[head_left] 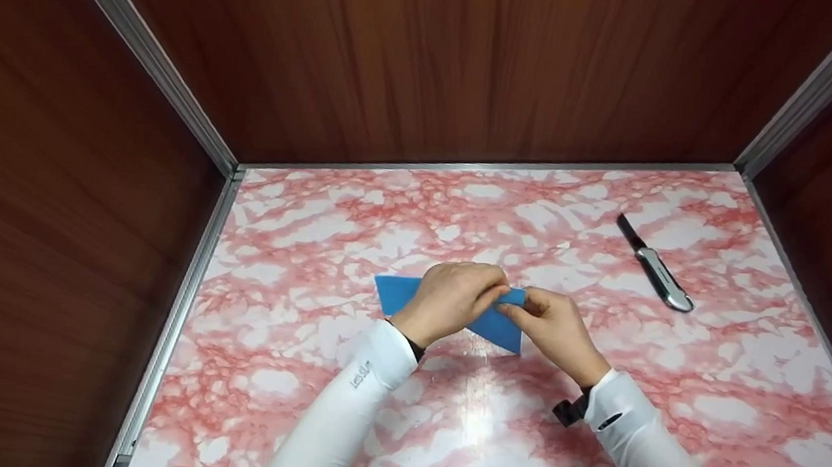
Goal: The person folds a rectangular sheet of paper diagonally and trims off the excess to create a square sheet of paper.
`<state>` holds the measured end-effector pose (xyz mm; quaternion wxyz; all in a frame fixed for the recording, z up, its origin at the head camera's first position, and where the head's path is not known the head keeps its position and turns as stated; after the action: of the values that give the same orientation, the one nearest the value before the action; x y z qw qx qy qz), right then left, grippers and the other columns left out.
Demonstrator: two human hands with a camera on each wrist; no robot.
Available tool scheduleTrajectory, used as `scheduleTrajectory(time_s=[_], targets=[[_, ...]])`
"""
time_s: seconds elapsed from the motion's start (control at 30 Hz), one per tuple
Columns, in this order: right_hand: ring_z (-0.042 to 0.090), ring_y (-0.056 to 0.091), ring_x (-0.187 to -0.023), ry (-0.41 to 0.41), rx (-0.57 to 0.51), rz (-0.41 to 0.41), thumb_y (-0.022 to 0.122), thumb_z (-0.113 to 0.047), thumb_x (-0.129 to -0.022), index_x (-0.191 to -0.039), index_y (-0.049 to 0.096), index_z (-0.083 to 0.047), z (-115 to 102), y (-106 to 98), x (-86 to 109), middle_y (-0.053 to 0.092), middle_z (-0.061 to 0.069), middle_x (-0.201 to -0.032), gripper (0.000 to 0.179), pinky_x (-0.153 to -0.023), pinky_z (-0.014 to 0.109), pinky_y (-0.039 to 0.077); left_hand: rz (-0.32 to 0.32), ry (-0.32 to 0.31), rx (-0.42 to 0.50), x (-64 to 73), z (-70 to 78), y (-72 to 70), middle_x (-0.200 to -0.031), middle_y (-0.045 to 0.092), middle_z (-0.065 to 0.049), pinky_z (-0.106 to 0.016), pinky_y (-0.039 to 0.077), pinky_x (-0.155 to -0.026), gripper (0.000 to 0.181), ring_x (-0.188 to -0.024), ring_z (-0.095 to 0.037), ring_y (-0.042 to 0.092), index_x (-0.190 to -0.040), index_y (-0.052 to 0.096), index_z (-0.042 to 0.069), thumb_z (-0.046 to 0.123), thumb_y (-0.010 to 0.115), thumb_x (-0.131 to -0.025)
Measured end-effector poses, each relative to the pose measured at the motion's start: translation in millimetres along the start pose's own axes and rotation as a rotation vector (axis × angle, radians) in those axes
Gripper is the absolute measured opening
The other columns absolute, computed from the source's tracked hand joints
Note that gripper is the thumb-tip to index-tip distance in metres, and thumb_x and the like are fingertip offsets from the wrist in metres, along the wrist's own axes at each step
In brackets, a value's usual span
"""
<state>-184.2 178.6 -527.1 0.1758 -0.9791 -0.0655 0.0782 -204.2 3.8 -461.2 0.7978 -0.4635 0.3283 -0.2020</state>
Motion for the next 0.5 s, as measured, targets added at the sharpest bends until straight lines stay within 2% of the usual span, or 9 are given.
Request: scheduleTrajectory(time_s=[0.07,0.13,0.17,0.27,0.4,0.5], targets=[[0.01,0.066,-0.078,0.005,-0.018,0.014,0.076,-0.031,-0.095,-0.1,0.077,-0.012,-3,-3,1.4,0.071,-0.005,-0.085,0.019,-0.073,0.022,0.051,-0.007,-0.007,0.001,0.8,-1.2,-0.3,-0.082,0.064,0.012,-0.023,0.045,-0.062,0.021,-0.067,-0.001,0.054,-0.096,0.071,0.023,0.035,0.058,-0.106],[0.015,0.071,-0.095,-0.008,-0.044,0.036,0.074,-0.025,-0.097,-0.111,0.076,-0.01,-11,-7,2.6,0.076,0.0,-0.104,0.021,-0.085,0.025,0.055,-0.013,-0.018,-0.001,1.3,-2.1,-1.0,-0.081,0.064,0.012,-0.023,0.045,-0.062,0.021,-0.067,-0.002,0.054,-0.097,0.071,0.023,0.036,0.057,-0.106],[0.016,0.071,-0.096,-0.021,-0.053,0.055,0.073,-0.023,-0.098,-0.112,0.076,-0.009,-16,-9,3.2,0.075,0.002,-0.106,0.021,-0.085,0.025,0.055,-0.014,-0.023,-0.003,1.3,-2.3,-1.5,-0.081,0.064,0.012,-0.023,0.045,-0.062,0.021,-0.068,-0.002,0.054,-0.098,0.072,0.023,0.036,0.057,-0.106],[0.019,0.07,-0.09,-0.081,-0.083,0.103,0.073,-0.015,-0.098,-0.108,0.076,-0.003,-38,-13,4.6,0.075,0.007,-0.102,0.016,-0.08,0.023,0.055,-0.016,-0.035,-0.006,0.8,-2.0,-3.7,-0.081,0.063,0.013,-0.024,0.046,-0.062,0.021,-0.069,-0.002,0.055,-0.098,0.072,0.023,0.036,0.057,-0.106],[0.016,0.067,-0.077,-0.203,-0.056,0.174,0.073,-0.003,-0.095,-0.098,0.077,-0.002,-64,-14,7.1,0.075,0.009,-0.092,0.005,-0.072,0.019,0.052,-0.003,-0.025,0.007,-2.0,2.2,-9.7,-0.084,0.065,0.013,-0.024,0.047,-0.063,0.021,-0.071,-0.001,0.056,-0.1,0.073,0.023,0.035,0.057,-0.107],[0.014,0.067,-0.075,-0.292,-0.028,0.224,0.073,0.004,-0.092,-0.094,0.077,-0.001,-76,-15,8.6,0.074,0.01,-0.088,0.006,-0.071,0.018,0.051,0.022,-0.013,0.028,-4.0,6.4,-16.2,-0.087,0.068,0.012,-0.023,0.048,-0.064,0.022,-0.072,-0.001,0.058,-0.101,0.075,0.022,0.035,0.058,-0.106]])
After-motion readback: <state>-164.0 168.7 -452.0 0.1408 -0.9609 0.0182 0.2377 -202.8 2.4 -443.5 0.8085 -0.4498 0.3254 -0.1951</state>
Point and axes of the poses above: each hand's wrist, its own x-axis away from the middle knuckle, its own y-axis out of the palm, z = x × y, the point moved 4 cm from there along -x, towards the middle knuckle
